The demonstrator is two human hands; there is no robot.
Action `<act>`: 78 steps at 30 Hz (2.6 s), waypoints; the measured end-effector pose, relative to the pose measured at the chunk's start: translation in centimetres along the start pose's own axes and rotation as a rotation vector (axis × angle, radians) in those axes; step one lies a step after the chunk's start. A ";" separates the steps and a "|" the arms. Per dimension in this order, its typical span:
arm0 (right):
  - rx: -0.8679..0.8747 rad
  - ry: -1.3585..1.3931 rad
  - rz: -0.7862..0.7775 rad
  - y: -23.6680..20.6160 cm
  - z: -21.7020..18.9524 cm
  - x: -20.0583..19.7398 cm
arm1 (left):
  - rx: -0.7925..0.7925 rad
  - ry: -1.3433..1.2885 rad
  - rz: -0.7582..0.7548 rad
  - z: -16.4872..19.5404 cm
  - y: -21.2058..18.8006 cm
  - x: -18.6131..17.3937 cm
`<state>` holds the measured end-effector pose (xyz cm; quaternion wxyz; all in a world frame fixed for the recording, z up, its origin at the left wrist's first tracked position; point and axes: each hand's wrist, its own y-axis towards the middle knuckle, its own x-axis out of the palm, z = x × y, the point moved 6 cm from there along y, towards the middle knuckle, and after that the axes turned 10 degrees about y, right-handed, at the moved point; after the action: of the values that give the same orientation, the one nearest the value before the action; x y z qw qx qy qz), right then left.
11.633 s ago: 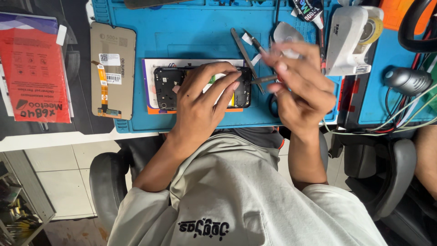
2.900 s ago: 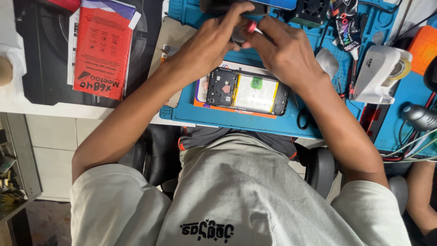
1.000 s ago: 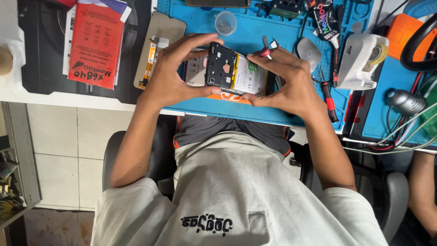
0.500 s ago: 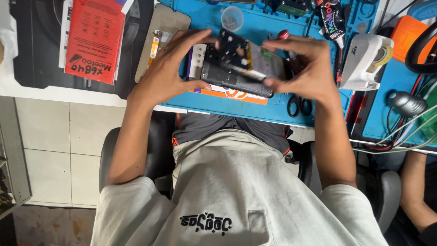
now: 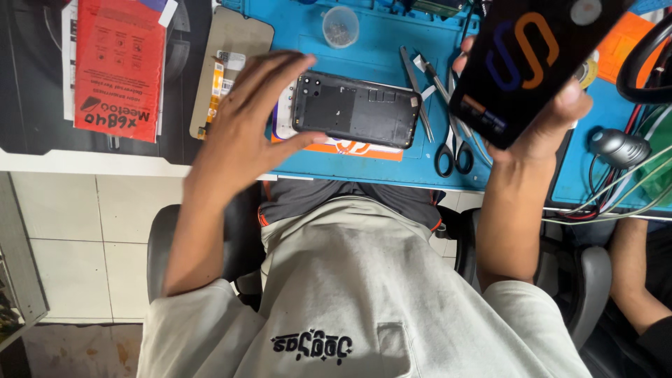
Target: The person disassembles a smartphone, using a screwdriver to remove screws from the back cover and working on the internal battery and components. They then test the phone's screen by powering it on, and wrap rubber bands around the phone body to hold it together while it sits on the work mat.
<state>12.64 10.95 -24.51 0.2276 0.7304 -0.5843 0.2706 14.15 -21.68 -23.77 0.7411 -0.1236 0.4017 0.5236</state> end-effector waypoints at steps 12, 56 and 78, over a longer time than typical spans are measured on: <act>-0.176 -0.192 0.124 -4.4 3.2 1.6 | -0.095 -0.516 0.200 10.1 2.1 9.3; -0.214 -0.137 0.248 -5.2 1.5 -0.2 | -0.077 -0.539 0.166 9.8 3.5 9.2; -0.079 0.280 0.173 -4.8 2.5 -1.5 | -0.123 -0.462 0.151 12.8 3.3 7.1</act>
<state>17.45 11.44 -27.41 0.3113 0.6231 -0.6178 0.3649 18.17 -7.74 -19.83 0.7632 -0.0151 0.1970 0.6153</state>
